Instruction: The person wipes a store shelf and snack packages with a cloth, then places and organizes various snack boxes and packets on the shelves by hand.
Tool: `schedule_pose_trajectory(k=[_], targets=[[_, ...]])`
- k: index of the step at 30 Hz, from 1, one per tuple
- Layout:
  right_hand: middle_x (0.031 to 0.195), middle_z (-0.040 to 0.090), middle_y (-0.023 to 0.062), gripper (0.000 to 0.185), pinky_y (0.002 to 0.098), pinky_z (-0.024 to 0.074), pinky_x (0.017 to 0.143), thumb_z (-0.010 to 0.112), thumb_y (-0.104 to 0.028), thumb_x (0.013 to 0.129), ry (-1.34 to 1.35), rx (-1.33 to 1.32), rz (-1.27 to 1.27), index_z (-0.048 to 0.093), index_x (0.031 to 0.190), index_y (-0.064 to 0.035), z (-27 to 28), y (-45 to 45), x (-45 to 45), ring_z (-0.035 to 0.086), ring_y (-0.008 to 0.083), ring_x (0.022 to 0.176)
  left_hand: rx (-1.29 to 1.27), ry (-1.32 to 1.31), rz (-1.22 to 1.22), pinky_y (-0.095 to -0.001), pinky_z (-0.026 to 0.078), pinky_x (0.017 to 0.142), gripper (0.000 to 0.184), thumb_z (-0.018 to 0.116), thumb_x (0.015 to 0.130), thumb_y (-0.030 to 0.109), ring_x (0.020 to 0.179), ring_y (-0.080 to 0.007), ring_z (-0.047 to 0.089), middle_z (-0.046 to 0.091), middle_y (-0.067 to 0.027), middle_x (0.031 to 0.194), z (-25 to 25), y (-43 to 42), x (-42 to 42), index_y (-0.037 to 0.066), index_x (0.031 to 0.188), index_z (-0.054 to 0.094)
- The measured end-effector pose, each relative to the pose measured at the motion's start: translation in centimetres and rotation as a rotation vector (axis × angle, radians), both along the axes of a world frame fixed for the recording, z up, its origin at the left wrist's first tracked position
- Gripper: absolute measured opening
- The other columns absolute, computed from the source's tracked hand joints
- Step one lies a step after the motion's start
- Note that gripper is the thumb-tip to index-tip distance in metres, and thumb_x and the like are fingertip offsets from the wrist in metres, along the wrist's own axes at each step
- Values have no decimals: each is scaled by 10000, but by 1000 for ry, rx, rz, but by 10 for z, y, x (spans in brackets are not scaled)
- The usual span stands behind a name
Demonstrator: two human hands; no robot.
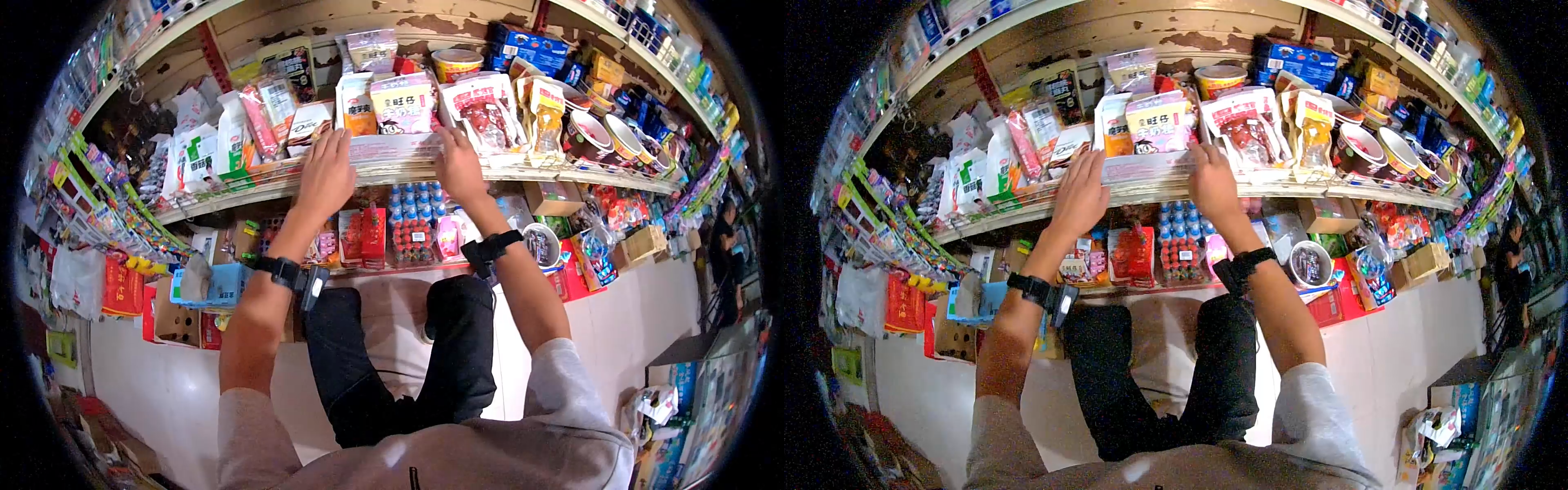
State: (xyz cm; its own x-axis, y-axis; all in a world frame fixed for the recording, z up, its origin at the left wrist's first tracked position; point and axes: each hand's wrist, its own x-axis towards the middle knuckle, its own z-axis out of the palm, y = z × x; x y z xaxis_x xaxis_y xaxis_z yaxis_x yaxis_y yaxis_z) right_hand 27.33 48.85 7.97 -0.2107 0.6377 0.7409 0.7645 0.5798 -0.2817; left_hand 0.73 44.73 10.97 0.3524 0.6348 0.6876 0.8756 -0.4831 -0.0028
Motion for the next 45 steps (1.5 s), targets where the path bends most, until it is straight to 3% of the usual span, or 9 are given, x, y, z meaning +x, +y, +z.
schedule_pose_trajectory(k=[10,19,22,25,28,30,32,39,45], targets=[[1181,548,213,473,437,473,916,624,-8,753,73,-6,10,534,1217,-19,1,-11,6,554,393,1049,38,125,93,-463,397,979,316,553,785,52,1074,-368,513,574,-199,1052,-5,13,10,-43,1086,547],[1330,493,231,546,432,387,1040,634,-43,796,177,17,109,475,1318,-21,5,-15,41,470,400,1226,-64,33,85,-464,324,1075,511,552,830,43,1263,-388,402,446,-230,1345,-9,-30,25,-47,1319,435],[1278,514,237,519,465,380,1045,674,-127,776,116,75,-102,519,1265,-45,8,8,86,471,412,1207,-195,-84,104,-479,307,1082,414,577,859,55,1306,-386,368,440,-198,1353,-22,-66,19,3,1261,495],[1396,410,225,651,564,341,1048,756,-293,724,-165,10,-270,505,1319,-210,-2,52,121,402,488,1248,-307,-143,128,-490,337,1045,252,612,828,22,1256,-386,416,546,-183,1191,-62,-114,-14,7,1076,567],[1460,321,255,794,572,293,1081,763,-467,709,-118,-85,-347,414,1389,-254,-3,76,129,297,547,1310,-219,-209,62,-488,359,1022,208,617,824,8,1179,-380,471,578,-170,1127,-89,-156,-46,18,1028,579],[1477,348,187,1007,508,310,1094,804,-510,650,-165,-232,-382,287,1467,-232,-3,93,133,271,469,1362,-336,-200,180,-475,377,1001,177,612,828,-5,1121,-368,506,586,-161,1102,-101,-183,-67,30,1001,602],[1483,263,291,1151,586,312,1060,801,-632,563,-70,-455,-375,174,1480,-330,-13,118,145,294,479,1358,-357,-255,288,-461,391,985,156,611,830,-9,1089,-359,527,598,-159,1072,-118,-210,-89,31,981,608],[1311,504,280,1155,475,465,945,745,-721,560,-21,-753,-468,242,1474,-224,0,129,147,574,402,1146,-511,-524,519,-415,439,907,111,588,856,-23,996,-318,587,640,-145,986,-130,-278,-113,28,947,629],[1217,588,251,1130,470,485,908,687,-765,597,-124,-638,-431,332,1432,-91,14,96,131,612,397,1082,-509,-646,502,-409,448,886,106,581,864,-28,970,-314,596,645,-124,955,-149,-271,-129,30,941,626]])
